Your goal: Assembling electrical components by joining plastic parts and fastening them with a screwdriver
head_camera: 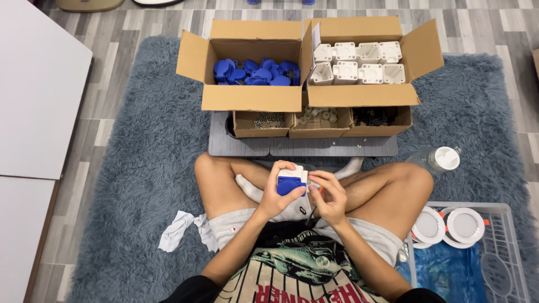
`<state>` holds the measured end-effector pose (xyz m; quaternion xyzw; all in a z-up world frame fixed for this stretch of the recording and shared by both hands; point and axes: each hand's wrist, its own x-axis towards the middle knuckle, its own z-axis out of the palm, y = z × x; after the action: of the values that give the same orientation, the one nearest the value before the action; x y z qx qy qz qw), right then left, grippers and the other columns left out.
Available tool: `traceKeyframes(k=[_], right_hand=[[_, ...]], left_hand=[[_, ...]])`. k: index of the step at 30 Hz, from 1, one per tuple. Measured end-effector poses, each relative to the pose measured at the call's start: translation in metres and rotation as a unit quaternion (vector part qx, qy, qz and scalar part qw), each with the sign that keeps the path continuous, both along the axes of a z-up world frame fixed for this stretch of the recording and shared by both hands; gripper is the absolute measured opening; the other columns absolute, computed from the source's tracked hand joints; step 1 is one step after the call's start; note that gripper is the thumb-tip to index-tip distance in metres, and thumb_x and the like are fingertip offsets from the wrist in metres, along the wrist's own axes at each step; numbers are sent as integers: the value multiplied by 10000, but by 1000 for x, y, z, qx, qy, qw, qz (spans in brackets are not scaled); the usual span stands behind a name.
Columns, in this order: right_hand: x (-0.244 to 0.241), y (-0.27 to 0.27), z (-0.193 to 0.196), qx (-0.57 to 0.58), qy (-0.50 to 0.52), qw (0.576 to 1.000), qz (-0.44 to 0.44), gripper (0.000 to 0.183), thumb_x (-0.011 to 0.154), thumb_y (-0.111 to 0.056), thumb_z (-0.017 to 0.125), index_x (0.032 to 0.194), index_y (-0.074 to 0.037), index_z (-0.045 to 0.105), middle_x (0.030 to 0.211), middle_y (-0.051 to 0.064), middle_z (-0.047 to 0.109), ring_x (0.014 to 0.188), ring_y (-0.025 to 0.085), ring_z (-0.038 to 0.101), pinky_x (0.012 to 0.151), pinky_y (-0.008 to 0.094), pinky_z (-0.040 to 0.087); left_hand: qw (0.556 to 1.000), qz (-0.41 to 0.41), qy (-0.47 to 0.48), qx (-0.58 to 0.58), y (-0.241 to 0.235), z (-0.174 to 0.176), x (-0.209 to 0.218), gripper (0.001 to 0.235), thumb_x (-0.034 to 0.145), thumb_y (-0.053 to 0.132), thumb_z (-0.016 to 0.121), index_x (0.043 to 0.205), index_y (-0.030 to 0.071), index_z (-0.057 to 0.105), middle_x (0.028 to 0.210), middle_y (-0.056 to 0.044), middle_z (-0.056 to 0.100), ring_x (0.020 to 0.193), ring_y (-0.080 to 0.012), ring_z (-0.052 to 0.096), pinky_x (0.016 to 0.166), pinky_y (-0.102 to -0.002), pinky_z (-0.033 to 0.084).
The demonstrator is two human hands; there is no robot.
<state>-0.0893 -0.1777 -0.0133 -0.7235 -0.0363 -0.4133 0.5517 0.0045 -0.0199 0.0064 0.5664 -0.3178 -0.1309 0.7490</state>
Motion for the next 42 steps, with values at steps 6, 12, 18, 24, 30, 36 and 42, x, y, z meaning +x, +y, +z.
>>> traceKeyframes(k=[6, 12, 18, 24, 30, 36, 42], right_hand=[[3, 6, -12, 67, 25, 997, 2, 228, 954, 16, 802, 1176, 62, 822, 1081, 225, 768, 950, 261, 704, 852, 375, 602], [7, 12, -42, 261, 123, 957, 25, 151, 1108, -123, 681, 1113, 20, 728, 1045, 119, 702, 985, 168, 620, 897, 334, 514], [6, 5, -48, 227, 232, 946, -1, 406, 1227, -344, 472, 1034, -85, 717, 906, 10, 650, 884, 140, 523, 844, 292, 424], [10, -7, -56, 245, 369, 896, -29, 701, 1176, -570, 519, 930, 27, 793, 927, 148, 703, 854, 300, 594, 843, 372, 519], [1, -25, -30, 243, 423, 873, 28, 755, 1173, -583, 450, 614, -97, 595, 549, 130, 616, 450, 286, 689, 372, 349, 539], [-6, -18, -27, -91, 274, 957, -26, 263, 1155, -264, 412, 1227, -162, 643, 916, 160, 664, 841, 405, 710, 779, 495, 585], [1, -17, -46, -55, 262, 963, -24, 392, 1198, -307, 332, 972, -139, 606, 651, 148, 570, 626, 326, 637, 646, 427, 545]], left_hand=[[999, 26, -35, 2, -1, 9, 0, 526, 864, 239, 949, 1194, 61, 580, 1218, -154, 649, 1177, -261, 619, 1073, -422, 425], [988, 49, -138, 38, -4, 15, 4, 596, 795, 294, 1004, 1186, 53, 624, 1200, -178, 656, 1137, -362, 667, 1028, -477, 478], [957, 48, -270, 99, -7, 27, 5, 587, 776, 354, 976, 1195, 109, 646, 1207, -150, 662, 1082, -395, 735, 943, -502, 586], [916, 36, -382, 119, -12, 32, 9, 561, 763, 367, 934, 1178, 113, 656, 1158, -155, 675, 1012, -408, 739, 861, -499, 588], [988, -4, -147, 51, -18, -3, 14, 552, 773, 316, 1005, 1161, 108, 671, 1186, -150, 708, 1116, -352, 725, 1005, -459, 532], [995, 18, -71, 72, -25, -16, 14, 545, 788, 254, 1017, 1184, 99, 675, 1193, -156, 739, 1132, -316, 725, 1038, -455, 507], [993, 7, -100, 66, -28, -9, 12, 526, 797, 262, 1005, 1157, 102, 656, 1209, -141, 712, 1162, -320, 710, 1059, -451, 497]])
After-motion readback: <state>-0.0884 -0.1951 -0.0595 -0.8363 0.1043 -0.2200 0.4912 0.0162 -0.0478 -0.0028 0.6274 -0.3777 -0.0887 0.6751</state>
